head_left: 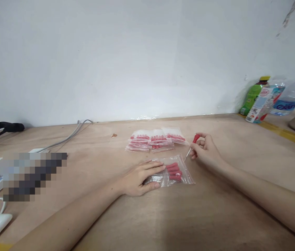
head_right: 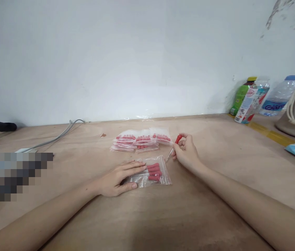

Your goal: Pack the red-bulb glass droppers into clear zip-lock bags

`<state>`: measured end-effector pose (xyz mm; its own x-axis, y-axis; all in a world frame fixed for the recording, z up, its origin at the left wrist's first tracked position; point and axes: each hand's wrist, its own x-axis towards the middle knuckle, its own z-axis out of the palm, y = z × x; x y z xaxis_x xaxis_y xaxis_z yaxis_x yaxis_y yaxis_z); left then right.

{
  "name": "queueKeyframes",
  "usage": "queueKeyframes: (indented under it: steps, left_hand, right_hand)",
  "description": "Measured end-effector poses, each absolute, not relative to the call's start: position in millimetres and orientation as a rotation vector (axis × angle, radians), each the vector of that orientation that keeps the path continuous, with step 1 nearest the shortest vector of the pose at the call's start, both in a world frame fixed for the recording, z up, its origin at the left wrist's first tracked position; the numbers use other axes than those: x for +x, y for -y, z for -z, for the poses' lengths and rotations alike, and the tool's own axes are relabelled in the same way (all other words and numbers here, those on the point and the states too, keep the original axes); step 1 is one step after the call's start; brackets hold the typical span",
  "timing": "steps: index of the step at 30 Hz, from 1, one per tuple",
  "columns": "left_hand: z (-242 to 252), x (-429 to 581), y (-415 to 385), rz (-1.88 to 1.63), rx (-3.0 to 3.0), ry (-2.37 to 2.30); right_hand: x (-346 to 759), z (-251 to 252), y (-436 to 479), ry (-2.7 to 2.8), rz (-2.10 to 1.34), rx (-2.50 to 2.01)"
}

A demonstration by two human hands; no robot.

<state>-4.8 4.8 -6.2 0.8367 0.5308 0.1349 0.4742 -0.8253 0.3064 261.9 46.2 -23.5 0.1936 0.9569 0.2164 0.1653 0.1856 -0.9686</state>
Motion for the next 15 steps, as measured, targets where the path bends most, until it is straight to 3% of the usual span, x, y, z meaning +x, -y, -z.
queueKeyframes:
  steps: [9,15]
  left_hand:
    - [7.8,-5.6,-4.6,-0.355,2.738,-0.774]
    - [8.8,-6.8,-3.9,-0.384,2.727,-0.781]
  right_hand:
    - [246.5,30.7,-29.2,0.873,-1.129,-1.084]
    - [249.5,37.4,-22.4,1.139,-1.309,-1.139]
